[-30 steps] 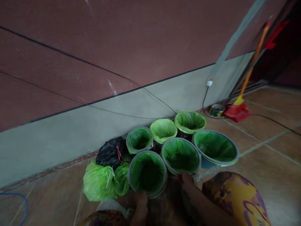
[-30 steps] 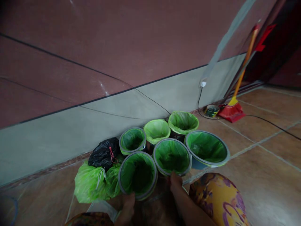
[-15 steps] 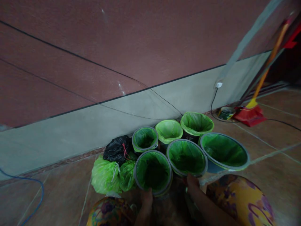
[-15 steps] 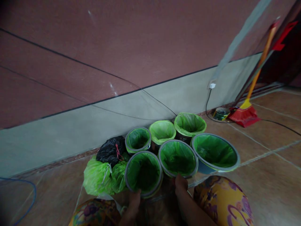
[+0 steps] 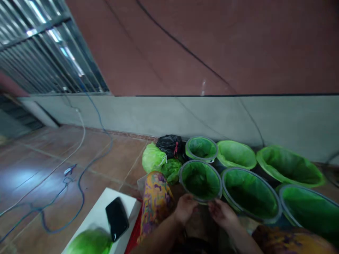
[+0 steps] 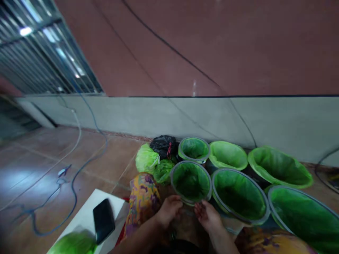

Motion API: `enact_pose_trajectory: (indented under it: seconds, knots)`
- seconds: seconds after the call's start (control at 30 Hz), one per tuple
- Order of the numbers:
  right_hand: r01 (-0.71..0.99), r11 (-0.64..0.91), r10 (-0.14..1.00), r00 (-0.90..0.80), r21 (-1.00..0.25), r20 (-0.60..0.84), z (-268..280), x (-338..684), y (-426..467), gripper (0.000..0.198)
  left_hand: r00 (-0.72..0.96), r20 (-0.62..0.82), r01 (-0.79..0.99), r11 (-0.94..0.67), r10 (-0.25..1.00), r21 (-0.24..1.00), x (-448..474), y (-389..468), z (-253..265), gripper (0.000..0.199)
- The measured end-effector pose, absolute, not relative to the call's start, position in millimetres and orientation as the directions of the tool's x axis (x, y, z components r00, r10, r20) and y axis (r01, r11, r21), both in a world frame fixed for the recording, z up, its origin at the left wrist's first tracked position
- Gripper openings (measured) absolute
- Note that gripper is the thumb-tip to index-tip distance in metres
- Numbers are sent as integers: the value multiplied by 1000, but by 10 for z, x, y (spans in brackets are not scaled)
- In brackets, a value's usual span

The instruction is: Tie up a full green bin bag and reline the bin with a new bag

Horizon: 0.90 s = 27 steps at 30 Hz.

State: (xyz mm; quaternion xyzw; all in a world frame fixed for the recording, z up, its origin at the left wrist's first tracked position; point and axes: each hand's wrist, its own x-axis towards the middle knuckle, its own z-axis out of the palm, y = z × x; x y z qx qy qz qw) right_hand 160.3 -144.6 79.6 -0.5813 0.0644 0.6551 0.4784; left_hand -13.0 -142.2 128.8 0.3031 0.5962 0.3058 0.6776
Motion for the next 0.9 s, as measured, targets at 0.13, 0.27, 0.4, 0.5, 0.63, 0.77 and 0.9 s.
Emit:
enact_pose_trajectory:
  seconds: [0.13,0.27,0.4,0.5,0.63,0.77,0.9]
  knots:
    - [-638,-630,542,48,-443,-839,1134,1253,-1343,11,208,-605,-223,640,768,736,-484,-1847,1727,29]
    - [-493,-622,691,19,-608,-722,1537,718,-1332,8,34,-639,-414,593,768,691,-1123,-2230,2011,30]
    - [-270,-527,849,-135,-806,-510,1827,42,-1553,34,-183,-695,-525,529,695,667,-1725,-2658,1930,26]
    - [-23,-480,827,-346,-877,-443,1840,-461,-1787,41,-274,-777,-640,495,567,588,-2013,-2949,1672,19]
    - [244,-339,733,-537,-909,-418,1598,-983,-2076,42,-268,-866,-771,445,421,455,-2209,-3165,1356,11]
    - [418,-156,754,-535,-895,-381,1342,-1314,-2215,42,-260,-864,-839,342,431,423,-2300,-3151,1187,10]
    - [464,-239,693,-533,-853,-485,1191,-1558,-2174,35,-301,-817,-876,197,492,441,-2352,-3012,1049,15]
